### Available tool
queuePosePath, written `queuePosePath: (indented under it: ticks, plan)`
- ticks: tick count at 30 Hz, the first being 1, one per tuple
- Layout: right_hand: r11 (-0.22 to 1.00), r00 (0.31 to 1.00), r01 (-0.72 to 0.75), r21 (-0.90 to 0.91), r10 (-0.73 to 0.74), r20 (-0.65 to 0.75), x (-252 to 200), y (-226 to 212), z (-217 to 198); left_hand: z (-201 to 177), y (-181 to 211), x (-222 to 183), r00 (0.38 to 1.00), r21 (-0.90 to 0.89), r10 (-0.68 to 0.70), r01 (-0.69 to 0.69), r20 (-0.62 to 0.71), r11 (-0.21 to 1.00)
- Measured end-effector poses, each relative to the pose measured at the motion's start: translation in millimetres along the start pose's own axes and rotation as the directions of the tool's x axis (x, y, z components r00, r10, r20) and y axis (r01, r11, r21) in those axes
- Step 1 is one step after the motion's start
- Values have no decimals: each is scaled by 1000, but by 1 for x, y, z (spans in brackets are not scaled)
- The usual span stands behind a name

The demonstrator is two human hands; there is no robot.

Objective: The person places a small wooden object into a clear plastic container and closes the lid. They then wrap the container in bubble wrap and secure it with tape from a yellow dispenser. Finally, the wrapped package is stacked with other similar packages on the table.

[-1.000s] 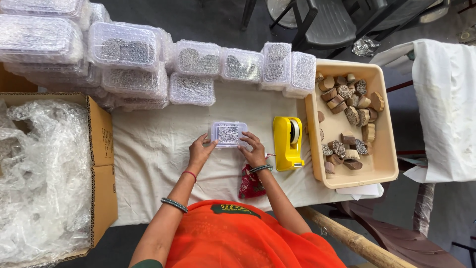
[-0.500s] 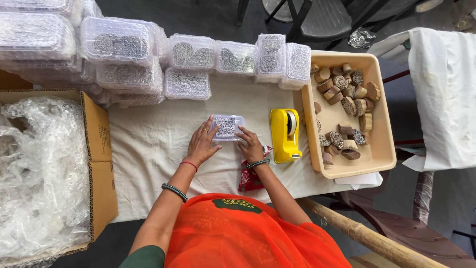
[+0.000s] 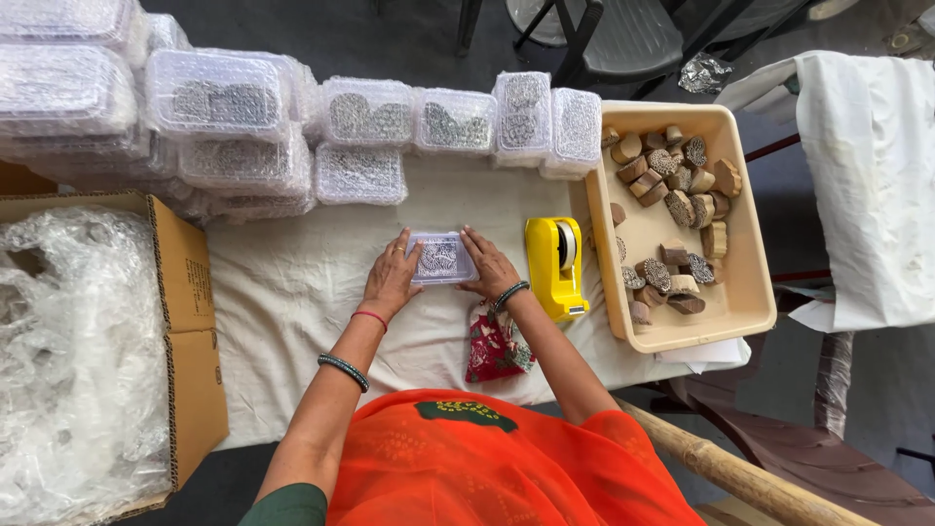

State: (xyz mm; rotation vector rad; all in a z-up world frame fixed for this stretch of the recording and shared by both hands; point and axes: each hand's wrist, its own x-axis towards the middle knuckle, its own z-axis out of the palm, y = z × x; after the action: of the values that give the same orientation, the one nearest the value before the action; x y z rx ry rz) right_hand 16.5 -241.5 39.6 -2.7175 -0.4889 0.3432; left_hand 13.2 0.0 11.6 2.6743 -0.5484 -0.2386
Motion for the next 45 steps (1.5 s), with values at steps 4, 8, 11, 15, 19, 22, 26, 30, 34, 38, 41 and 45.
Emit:
queuePosePath:
  ticks: [4, 8, 11, 15, 19, 22, 26, 30, 34, 38, 41, 45]
  plan:
    - [999, 1000, -8, 49, 7, 5, 1, 6, 8, 3, -6, -1, 1000, -43, 28, -28, -6, 999]
    - [1000, 1000, -4, 23, 3, 28, 1, 5, 7, 4, -5, 0, 999, -1, 37, -37, -12, 999]
    - [999, 999, -5, 40, 3, 38, 0, 3, 4, 1, -3, 1, 999, 8, 34, -34, 12, 999]
    - [998, 1000, 17, 67, -18, 15, -3, 5, 6, -1, 0, 1, 999, 55, 26, -28, 35, 998]
    - [995, 1000, 14, 98, -14, -8, -3, 7, 9, 5, -3, 1, 994, 187, 111, -109, 2, 976]
    - [996, 1000, 13, 89, -11, -21, -6, 5, 13, 4, -2, -4, 988, 223, 155, -147, -16, 963]
    - [995, 1000, -12, 103, 14, -24, -11, -6, -2, -14, 2, -11, 997, 112, 77, -79, 16, 991]
    - [941, 984, -156, 301, 176, -39, -31, -15, -8, -14, -4, -50, 983, -268, -80, 34, -166, 963]
    - [815, 925, -192, 546, 337, -178, -43, -2, 26, 22, -28, -105, 915, -399, -279, 149, -291, 905]
    - [999, 949, 10, 38, 2, -316, -29, -23, 36, 21, -35, -152, 888, -558, -447, 318, -107, 766]
    - [986, 968, 27, -166, -67, -240, -15, -35, 56, -20, -27, -176, 866, -686, -498, 333, -49, 647]
    - [951, 981, 14, -308, -72, -179, -2, -33, 85, -107, -18, -207, 848, -765, -521, 271, -99, 585]
